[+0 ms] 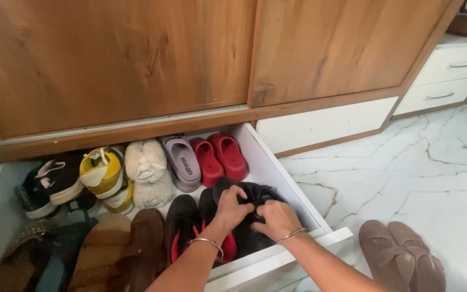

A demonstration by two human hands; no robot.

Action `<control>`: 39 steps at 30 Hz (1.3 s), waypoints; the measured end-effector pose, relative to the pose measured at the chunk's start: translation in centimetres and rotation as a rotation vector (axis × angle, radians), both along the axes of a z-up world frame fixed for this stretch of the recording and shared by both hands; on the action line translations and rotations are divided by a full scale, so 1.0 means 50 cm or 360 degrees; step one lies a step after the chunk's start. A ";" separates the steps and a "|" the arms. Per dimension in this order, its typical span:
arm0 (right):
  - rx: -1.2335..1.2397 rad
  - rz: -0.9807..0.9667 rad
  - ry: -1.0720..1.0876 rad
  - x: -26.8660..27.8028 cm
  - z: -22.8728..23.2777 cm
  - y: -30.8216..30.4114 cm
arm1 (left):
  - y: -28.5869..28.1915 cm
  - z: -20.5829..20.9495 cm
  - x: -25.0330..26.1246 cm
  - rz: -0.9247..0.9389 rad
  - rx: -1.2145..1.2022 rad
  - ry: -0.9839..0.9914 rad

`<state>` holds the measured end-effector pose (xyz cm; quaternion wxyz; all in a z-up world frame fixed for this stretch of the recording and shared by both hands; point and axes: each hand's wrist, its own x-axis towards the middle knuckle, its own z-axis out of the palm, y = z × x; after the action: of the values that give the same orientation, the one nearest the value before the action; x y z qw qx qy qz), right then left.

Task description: Cleaning and organizing various pairs of shoes into a wardrobe drawer.

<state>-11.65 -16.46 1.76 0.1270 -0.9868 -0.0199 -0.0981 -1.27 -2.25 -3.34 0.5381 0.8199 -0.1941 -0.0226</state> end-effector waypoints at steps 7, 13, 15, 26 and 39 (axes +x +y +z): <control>-0.0297 -0.0249 0.0698 0.018 -0.012 -0.021 | 0.063 -0.199 0.080 0.0321 0.0455 -0.0329; -0.0033 0.0259 0.0333 0.011 -0.008 -0.032 | 0.086 0.087 -0.040 -0.0169 0.1520 -0.0104; 0.0059 0.0437 -0.0026 0.012 -0.016 -0.034 | 0.111 0.087 -0.016 -0.0502 0.1546 0.0164; -0.0047 0.0445 -0.0124 0.030 0.062 -0.077 | 0.064 -0.110 0.035 -0.0365 0.1867 -0.0572; -0.0289 0.0061 0.0683 0.029 -0.001 -0.131 | 0.096 -0.116 0.048 -0.0401 0.1785 -0.0438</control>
<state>-10.21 -23.03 1.72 0.0410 -0.9919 -0.0198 0.1185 1.15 2.54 -9.16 -0.0146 0.9452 -0.3164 -0.0790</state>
